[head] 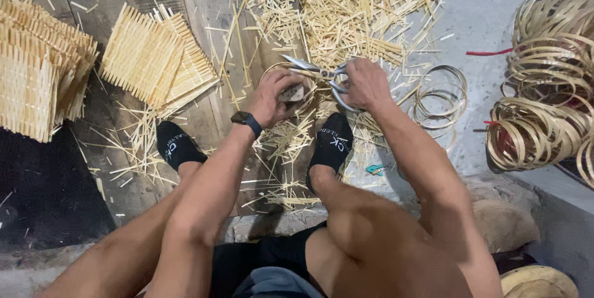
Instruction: The person constructs bamboo components using shears to cut bamboo strips and wires, fitting bamboo rings around round wooden bases, and assembling woven bamboo mats into boxes.
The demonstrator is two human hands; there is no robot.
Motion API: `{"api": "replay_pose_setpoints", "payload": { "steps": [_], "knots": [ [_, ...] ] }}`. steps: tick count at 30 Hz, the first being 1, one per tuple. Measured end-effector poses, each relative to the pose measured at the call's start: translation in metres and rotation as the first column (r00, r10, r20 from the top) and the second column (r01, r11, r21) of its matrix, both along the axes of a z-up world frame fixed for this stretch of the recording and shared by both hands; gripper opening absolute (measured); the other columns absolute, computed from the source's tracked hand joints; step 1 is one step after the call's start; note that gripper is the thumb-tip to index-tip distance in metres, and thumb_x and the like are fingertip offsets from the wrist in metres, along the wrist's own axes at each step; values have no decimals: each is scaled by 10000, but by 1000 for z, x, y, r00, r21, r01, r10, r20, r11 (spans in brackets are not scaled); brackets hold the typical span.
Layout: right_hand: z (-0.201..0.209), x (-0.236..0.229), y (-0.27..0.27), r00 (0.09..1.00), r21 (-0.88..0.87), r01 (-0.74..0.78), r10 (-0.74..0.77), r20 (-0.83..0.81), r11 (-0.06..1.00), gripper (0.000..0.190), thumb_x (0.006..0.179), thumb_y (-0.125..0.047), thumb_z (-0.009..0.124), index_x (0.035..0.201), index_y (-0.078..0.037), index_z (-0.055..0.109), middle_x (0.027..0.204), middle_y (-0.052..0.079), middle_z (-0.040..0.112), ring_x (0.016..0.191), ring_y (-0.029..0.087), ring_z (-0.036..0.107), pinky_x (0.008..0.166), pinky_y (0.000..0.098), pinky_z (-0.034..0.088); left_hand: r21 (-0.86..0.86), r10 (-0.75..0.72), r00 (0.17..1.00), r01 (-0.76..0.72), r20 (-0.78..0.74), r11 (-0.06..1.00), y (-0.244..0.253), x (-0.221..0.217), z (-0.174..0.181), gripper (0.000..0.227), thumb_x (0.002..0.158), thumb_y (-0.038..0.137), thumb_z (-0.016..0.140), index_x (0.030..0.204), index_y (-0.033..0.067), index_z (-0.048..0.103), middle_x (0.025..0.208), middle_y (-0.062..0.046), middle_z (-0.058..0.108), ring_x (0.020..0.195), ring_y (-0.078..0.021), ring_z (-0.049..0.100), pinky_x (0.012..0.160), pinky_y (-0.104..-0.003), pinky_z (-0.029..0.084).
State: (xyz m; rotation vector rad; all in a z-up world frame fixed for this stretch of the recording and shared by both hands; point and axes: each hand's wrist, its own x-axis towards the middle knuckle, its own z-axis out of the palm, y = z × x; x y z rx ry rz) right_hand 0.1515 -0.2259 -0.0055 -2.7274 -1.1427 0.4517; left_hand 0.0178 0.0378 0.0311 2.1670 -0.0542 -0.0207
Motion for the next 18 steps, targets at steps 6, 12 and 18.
{"api": "replay_pose_setpoints", "payload": {
  "steps": [6,12,18],
  "knots": [
    [-10,7,-22,953,-171,139,-179,-246,975,348,895,-418,695,1019,-93,707,1034,152,688,916,341,693,861,472,553,88,27,982,-11,-186,996,6,-2,-6,642,666,115,858,1281,229,716,1399,-161,532,1305,-368,507,1109,-469,456],
    [-29,0,-52,832,-3,543,-537,139,840,590,814,-441,833,1091,43,643,1100,262,617,1049,437,602,885,543,490,-83,345,938,-342,34,936,24,2,-61,905,762,314,839,1491,-46,441,1465,-261,468,1338,-442,447,1115,-501,346],
    [-31,-41,-10,748,229,612,-458,-481,757,514,832,-135,777,1294,-11,587,1152,159,598,1036,286,641,892,412,558,26,286,636,-385,-717,923,29,30,-73,464,883,348,800,1295,147,729,1213,-159,694,1030,-265,698,944,-354,552]
  ]
}}
